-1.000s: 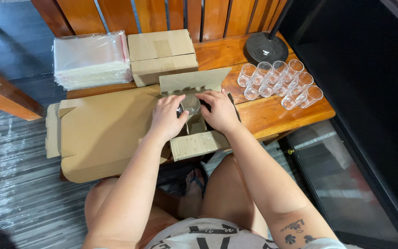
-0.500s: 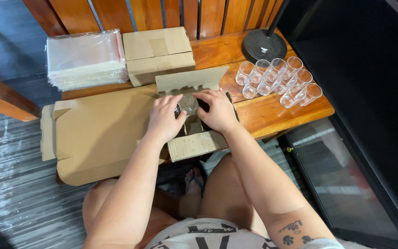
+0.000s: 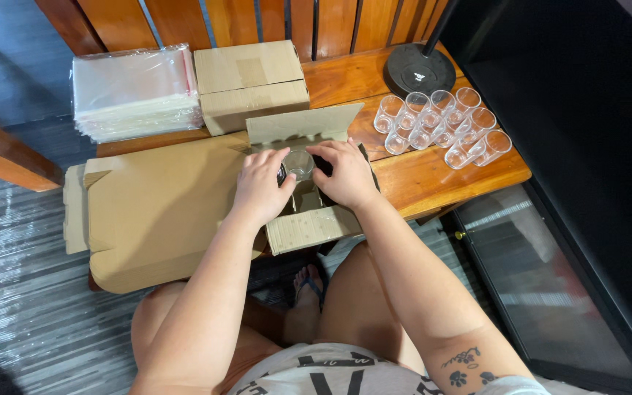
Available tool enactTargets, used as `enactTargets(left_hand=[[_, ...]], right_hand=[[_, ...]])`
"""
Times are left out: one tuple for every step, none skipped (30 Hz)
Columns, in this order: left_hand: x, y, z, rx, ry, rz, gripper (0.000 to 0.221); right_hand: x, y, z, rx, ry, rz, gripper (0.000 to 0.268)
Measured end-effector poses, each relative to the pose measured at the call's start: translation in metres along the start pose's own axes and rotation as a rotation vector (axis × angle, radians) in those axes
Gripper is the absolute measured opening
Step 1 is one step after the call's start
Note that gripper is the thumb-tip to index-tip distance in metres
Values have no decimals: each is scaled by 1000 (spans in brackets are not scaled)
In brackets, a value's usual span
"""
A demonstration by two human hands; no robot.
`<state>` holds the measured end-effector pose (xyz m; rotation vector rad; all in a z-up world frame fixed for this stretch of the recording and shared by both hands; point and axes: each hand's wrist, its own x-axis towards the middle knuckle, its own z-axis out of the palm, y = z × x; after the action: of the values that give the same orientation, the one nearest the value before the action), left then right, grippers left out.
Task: The person opens a cardboard box containing small clear glasses, removes them one by one, and places them on a wooden table. The person then closes the box and sets it aside.
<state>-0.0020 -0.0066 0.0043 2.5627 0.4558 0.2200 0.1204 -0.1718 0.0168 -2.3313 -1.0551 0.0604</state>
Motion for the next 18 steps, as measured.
enactTargets(left_hand=[[1,-1,1,0,0,1,57],[1,-2,2,0,7,4,57],[2,-2,3,0,13,7,57],[2,-2,3,0,14,7,57],[1,-3,3,2,16,9,57],[1,-3,3,4,19,10,57],[1,-3,3,4,19,11,57],[1,-3,3,1,19,11,57],[0,-3,3,-2,19,11,56],[0,-1,2,-2,19,12,56],[0,0,1,-4,19,7,56],[-1,0,1,-5,18,2,56],[-1,0,1,-5,18,2,56],[-1,-1,1,-5,25,7,56],[0,-1,2,-4,32,12,56],[0,-1,2,-4,32,12,56],[0,-1,2,-3,33,14,56],[0,-1,2,-1,33,15,56]], right_hand=[[0,0,0,0,1,0,42],[0,0,0,3,1,-1,42],[0,1,0,6,0,-3,42],[0,1,0,6,1,-3,42],[0,1,0,6,1,-3,42],[0,2,0,6,1,-3,43],[0,2,1,6,2,-2,43],[0,2,1,7,7,-2,42],[0,2,2,8,13,-2,42],[0,2,2,8,14,-2,42],[0,2,2,13,17,-2,42],[0,2,2,17,21,-1,42],[0,3,2,17,20,-1,42],[0,4,3,19,19,-2,42],[1,5,3,20,17,-3,42],[1,5,3,20,17,-3,42],[1,5,3,19,17,-1,42],[1,6,3,17,16,2,42]])
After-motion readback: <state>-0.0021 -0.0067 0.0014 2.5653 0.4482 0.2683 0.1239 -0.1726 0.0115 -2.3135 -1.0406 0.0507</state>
